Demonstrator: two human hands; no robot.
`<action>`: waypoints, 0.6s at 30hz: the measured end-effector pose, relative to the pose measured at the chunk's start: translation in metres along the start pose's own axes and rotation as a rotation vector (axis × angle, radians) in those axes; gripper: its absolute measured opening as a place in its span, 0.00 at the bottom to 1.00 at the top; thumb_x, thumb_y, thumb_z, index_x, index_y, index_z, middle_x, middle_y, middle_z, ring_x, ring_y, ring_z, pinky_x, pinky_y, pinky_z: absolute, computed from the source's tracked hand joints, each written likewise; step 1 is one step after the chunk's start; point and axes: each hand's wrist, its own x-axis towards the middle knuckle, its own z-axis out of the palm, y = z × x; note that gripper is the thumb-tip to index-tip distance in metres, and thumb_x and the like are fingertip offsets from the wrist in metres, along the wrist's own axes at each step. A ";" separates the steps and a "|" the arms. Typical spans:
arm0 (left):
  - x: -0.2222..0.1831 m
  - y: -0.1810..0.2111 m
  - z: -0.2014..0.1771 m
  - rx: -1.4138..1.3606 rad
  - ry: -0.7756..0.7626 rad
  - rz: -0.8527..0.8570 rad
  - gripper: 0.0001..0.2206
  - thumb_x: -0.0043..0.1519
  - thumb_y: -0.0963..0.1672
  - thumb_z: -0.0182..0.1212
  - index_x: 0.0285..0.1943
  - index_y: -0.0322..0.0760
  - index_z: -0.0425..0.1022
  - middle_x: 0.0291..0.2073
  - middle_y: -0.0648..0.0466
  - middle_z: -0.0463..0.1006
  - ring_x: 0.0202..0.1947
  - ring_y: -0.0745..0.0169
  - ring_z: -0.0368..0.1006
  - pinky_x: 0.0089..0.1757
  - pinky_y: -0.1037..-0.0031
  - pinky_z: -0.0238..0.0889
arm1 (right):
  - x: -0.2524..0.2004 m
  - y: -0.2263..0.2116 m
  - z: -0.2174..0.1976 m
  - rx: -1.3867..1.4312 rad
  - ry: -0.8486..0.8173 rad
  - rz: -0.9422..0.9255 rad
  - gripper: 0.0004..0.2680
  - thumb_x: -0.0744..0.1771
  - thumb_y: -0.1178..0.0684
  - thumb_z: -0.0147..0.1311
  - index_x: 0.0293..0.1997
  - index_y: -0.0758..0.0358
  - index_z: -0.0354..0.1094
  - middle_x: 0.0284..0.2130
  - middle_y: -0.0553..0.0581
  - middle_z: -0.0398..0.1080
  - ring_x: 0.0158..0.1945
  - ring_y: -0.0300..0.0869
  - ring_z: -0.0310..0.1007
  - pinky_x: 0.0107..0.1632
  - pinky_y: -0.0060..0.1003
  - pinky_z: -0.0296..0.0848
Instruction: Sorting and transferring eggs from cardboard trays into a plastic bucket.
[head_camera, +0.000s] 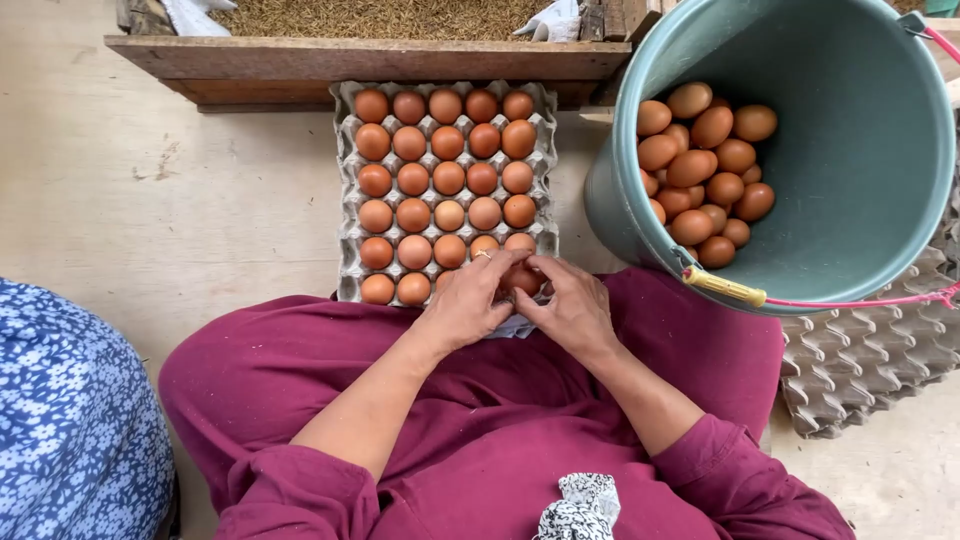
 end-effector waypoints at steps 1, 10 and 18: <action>0.001 -0.006 0.006 -0.003 -0.003 0.002 0.30 0.54 0.45 0.62 0.70 0.48 0.65 0.44 0.42 0.77 0.47 0.30 0.76 0.46 0.43 0.71 | 0.001 0.000 0.000 -0.002 0.000 0.004 0.15 0.63 0.41 0.63 0.51 0.50 0.72 0.34 0.59 0.76 0.39 0.51 0.79 0.42 0.47 0.75; 0.013 -0.040 0.016 -0.243 0.255 -0.089 0.26 0.50 0.52 0.73 0.59 0.53 0.76 0.45 0.50 0.82 0.51 0.45 0.78 0.49 0.57 0.72 | 0.030 0.023 0.004 0.099 0.270 -0.284 0.12 0.64 0.60 0.57 0.52 0.52 0.73 0.40 0.54 0.76 0.44 0.47 0.78 0.47 0.39 0.79; 0.016 -0.032 0.016 -0.575 0.383 -0.221 0.22 0.55 0.42 0.71 0.60 0.40 0.75 0.50 0.46 0.76 0.40 0.56 0.80 0.33 0.74 0.76 | 0.038 0.040 0.043 -0.491 0.324 -0.534 0.17 0.66 0.61 0.50 0.63 0.55 0.64 0.45 0.63 0.60 0.40 0.57 0.66 0.35 0.46 0.67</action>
